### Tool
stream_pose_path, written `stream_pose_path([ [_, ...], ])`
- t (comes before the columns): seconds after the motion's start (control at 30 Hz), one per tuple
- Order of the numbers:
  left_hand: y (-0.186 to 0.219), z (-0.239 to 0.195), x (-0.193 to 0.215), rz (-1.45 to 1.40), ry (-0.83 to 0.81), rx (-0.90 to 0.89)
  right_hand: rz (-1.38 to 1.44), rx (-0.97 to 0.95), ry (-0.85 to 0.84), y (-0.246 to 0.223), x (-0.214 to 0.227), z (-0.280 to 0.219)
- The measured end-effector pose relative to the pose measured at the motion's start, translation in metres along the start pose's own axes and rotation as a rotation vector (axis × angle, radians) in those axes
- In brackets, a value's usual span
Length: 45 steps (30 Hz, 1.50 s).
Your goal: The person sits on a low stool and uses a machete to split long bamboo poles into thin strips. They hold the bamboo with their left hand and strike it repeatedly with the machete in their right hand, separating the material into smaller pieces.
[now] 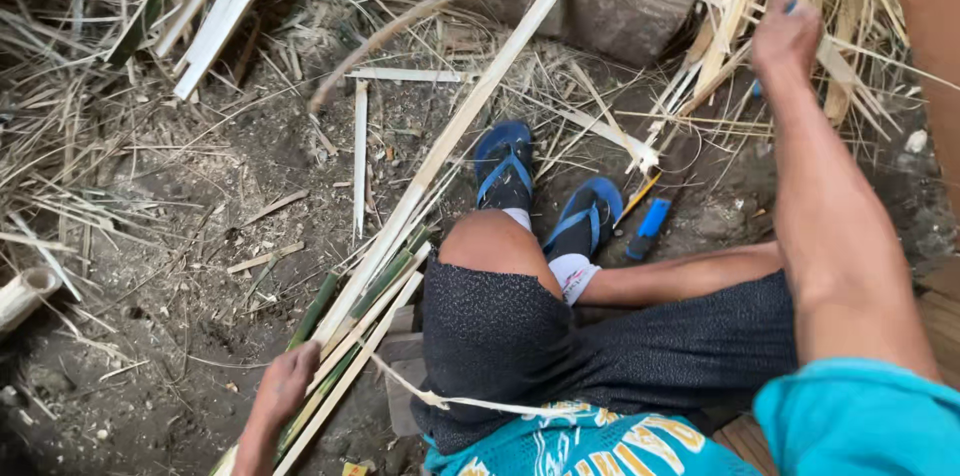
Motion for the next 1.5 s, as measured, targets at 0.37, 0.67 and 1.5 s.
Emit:
stream_pose_path([
  [0.37,0.063,0.035,-0.020,0.167,0.144,-0.017,-0.758,0.490,-0.584,-0.078,-0.059,-0.156],
  [0.67,0.068,0.071,-0.044,0.038,0.202,-0.181,-0.763,0.705,-0.425,-0.084,-0.040,-0.108],
  [1.5,0.077,0.004,-0.037,-0.079,0.493,-0.396,0.535,-0.069,-0.221,0.062,-0.115,-0.163],
])
Point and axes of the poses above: each hand's wrist, its own z-axis towards the middle knuckle, its own x-axis out of the back of the hand, y = z × x, the point moved 7 cm from there along z, towards the middle knuckle, and after that the axes turned 9 degrees about z, right-handed, at the moved point
